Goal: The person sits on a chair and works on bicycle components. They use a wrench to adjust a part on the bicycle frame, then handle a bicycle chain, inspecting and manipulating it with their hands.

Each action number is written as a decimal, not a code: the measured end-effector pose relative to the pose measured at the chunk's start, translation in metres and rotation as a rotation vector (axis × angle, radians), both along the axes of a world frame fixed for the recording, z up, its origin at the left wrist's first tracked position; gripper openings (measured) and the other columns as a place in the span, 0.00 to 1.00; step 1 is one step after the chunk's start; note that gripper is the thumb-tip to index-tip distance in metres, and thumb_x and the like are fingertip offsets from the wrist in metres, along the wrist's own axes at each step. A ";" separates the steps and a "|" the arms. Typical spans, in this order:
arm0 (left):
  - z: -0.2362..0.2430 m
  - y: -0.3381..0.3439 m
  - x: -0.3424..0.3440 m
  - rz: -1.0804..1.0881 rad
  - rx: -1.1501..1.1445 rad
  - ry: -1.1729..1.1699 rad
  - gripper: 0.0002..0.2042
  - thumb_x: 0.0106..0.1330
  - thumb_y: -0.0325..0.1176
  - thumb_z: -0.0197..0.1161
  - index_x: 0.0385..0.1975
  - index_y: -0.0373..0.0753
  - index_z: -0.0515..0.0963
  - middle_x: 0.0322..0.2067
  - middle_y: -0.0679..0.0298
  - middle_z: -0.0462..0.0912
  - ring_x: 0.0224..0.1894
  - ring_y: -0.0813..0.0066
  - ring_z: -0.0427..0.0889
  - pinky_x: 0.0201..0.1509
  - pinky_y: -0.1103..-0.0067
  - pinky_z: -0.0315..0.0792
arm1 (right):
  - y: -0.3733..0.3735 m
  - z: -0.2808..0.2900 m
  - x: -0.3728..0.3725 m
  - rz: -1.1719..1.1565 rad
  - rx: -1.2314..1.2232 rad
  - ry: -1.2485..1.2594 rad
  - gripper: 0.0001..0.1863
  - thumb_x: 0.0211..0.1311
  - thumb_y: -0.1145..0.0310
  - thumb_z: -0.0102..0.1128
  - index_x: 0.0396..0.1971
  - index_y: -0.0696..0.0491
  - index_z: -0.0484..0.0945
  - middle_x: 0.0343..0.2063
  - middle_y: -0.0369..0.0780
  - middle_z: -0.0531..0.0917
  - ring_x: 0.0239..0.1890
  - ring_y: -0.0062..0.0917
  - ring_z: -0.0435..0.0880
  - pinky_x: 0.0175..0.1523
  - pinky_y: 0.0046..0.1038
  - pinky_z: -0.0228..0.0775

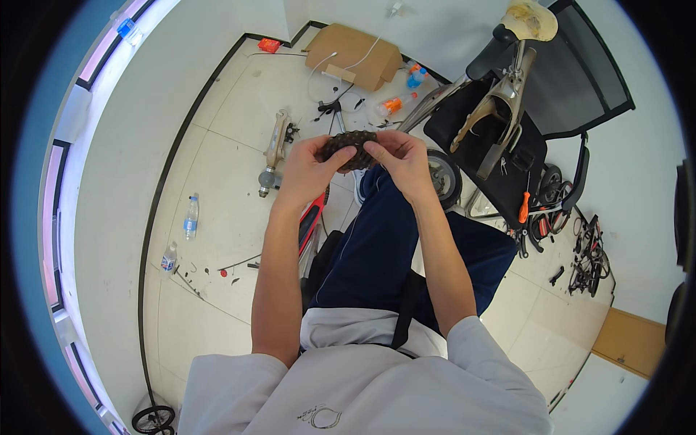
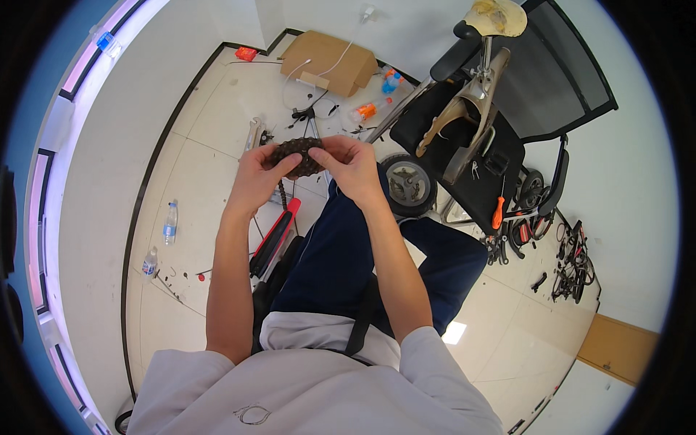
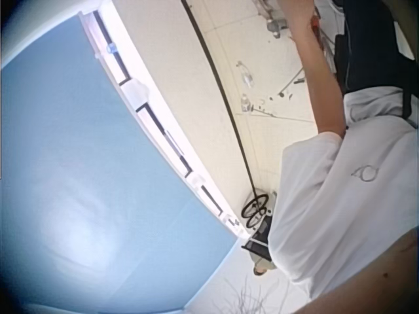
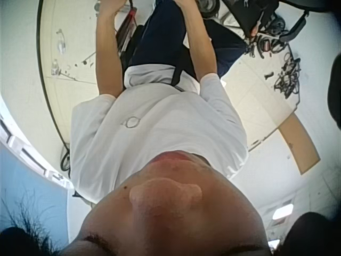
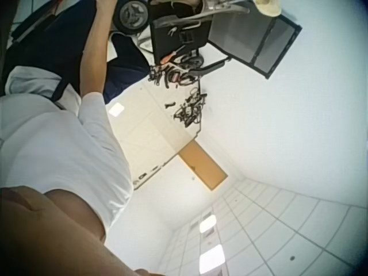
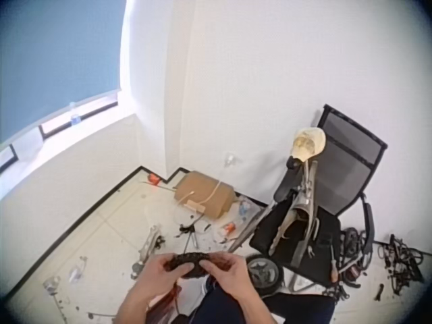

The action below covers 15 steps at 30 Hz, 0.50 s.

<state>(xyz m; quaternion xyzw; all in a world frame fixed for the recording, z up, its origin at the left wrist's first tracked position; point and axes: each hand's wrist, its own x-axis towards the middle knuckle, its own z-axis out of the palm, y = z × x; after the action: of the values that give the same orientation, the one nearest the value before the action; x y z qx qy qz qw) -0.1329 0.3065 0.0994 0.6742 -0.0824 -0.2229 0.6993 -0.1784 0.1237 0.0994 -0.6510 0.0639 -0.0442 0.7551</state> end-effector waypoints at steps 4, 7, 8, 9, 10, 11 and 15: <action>0.006 -0.008 -0.003 0.074 -0.110 0.081 0.15 0.61 0.34 0.70 0.38 0.28 0.80 0.30 0.63 0.84 0.31 0.81 0.81 0.37 0.84 0.73 | 0.004 -0.001 -0.001 0.027 0.037 0.072 0.09 0.61 0.73 0.66 0.38 0.63 0.81 0.28 0.39 0.85 0.27 0.18 0.83 0.34 0.21 0.75; 0.009 -0.013 -0.006 0.112 -0.177 0.081 0.15 0.60 0.33 0.70 0.39 0.27 0.79 0.31 0.63 0.84 0.33 0.80 0.82 0.40 0.84 0.74 | 0.002 -0.003 0.001 -0.043 0.039 0.065 0.09 0.62 0.72 0.65 0.37 0.63 0.81 0.28 0.39 0.85 0.26 0.19 0.82 0.33 0.21 0.74; 0.008 -0.014 -0.006 0.128 -0.194 0.069 0.15 0.60 0.32 0.70 0.40 0.27 0.79 0.31 0.63 0.84 0.33 0.80 0.82 0.41 0.84 0.75 | 0.002 -0.002 0.001 -0.075 0.055 0.066 0.09 0.62 0.72 0.65 0.37 0.62 0.81 0.28 0.39 0.85 0.25 0.19 0.82 0.33 0.21 0.74; 0.010 -0.013 -0.006 0.125 -0.165 0.059 0.15 0.59 0.32 0.70 0.39 0.27 0.79 0.32 0.62 0.85 0.34 0.80 0.82 0.43 0.84 0.75 | 0.001 -0.001 0.001 -0.107 0.072 0.067 0.09 0.62 0.71 0.65 0.37 0.62 0.82 0.28 0.39 0.85 0.25 0.20 0.82 0.33 0.21 0.74; 0.013 -0.010 -0.005 0.121 -0.136 0.049 0.14 0.59 0.31 0.70 0.39 0.27 0.80 0.32 0.61 0.85 0.34 0.79 0.83 0.44 0.83 0.75 | 0.001 0.000 0.001 -0.140 0.089 0.068 0.09 0.62 0.71 0.65 0.37 0.62 0.82 0.28 0.39 0.85 0.24 0.20 0.82 0.33 0.21 0.74; 0.014 -0.008 -0.004 0.116 -0.107 0.039 0.14 0.59 0.30 0.71 0.39 0.26 0.80 0.32 0.61 0.85 0.35 0.79 0.83 0.45 0.83 0.76 | 0.002 0.002 0.002 -0.157 0.082 0.043 0.09 0.62 0.71 0.65 0.37 0.62 0.82 0.28 0.39 0.85 0.25 0.20 0.82 0.33 0.21 0.74; 0.006 -0.004 -0.001 0.147 -0.162 0.067 0.13 0.61 0.29 0.69 0.40 0.26 0.81 0.32 0.59 0.85 0.33 0.78 0.83 0.44 0.82 0.77 | 0.010 0.006 0.007 -0.195 0.085 -0.054 0.09 0.62 0.72 0.65 0.36 0.63 0.81 0.28 0.40 0.85 0.26 0.21 0.82 0.35 0.22 0.74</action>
<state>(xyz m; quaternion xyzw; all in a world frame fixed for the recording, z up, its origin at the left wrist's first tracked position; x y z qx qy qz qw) -0.1342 0.3023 0.1051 0.6118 -0.0271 -0.1862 0.7683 -0.1712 0.1333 0.1053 -0.6075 0.1084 -0.1322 0.7757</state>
